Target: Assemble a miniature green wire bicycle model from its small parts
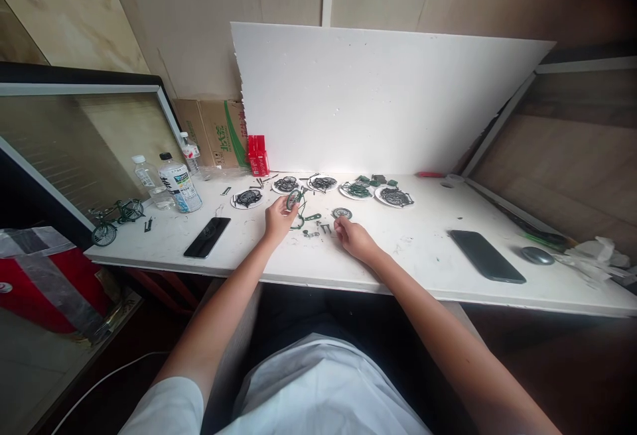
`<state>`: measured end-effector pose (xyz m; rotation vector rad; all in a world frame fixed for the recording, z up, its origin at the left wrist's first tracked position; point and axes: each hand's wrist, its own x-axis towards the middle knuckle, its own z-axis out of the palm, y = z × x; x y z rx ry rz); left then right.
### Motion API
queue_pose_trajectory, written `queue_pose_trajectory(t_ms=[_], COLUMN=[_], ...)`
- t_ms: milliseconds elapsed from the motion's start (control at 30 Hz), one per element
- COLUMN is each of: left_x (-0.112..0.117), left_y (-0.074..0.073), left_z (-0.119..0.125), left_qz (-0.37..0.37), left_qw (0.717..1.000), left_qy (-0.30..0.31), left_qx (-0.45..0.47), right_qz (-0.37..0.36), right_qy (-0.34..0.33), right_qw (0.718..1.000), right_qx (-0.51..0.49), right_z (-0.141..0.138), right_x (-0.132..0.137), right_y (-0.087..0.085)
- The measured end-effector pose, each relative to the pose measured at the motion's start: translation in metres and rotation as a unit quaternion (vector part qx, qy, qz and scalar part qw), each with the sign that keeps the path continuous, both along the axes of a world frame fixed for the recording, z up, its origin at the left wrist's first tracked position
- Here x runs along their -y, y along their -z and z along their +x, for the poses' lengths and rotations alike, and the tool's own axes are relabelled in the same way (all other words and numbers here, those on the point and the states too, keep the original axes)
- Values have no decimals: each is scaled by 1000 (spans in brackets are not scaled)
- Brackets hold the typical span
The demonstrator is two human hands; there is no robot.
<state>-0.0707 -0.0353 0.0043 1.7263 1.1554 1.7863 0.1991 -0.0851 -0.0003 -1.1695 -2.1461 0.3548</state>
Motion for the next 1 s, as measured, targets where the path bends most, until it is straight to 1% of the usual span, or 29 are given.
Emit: queue_pose_trajectory(t_ms=[100, 267, 600, 1000], left_x=[1, 3, 0, 2], left_y=[-1, -2, 1, -1], left_z=[0, 0, 0, -1], left_qz=[5, 2, 5, 12], left_qw=[1000, 1000, 1000, 1000], left_qy=[5, -6, 1, 3], left_qx=[-1, -10, 0, -8], right_qz=[0, 1, -2, -6], right_qy=[-2, 2, 9, 8], right_qw=[1000, 1000, 1000, 1000], right_qx=[0, 4, 5, 6], right_z=[0, 0, 0, -1], right_x=[0, 0, -1, 0], right_y=[0, 0, 1, 0])
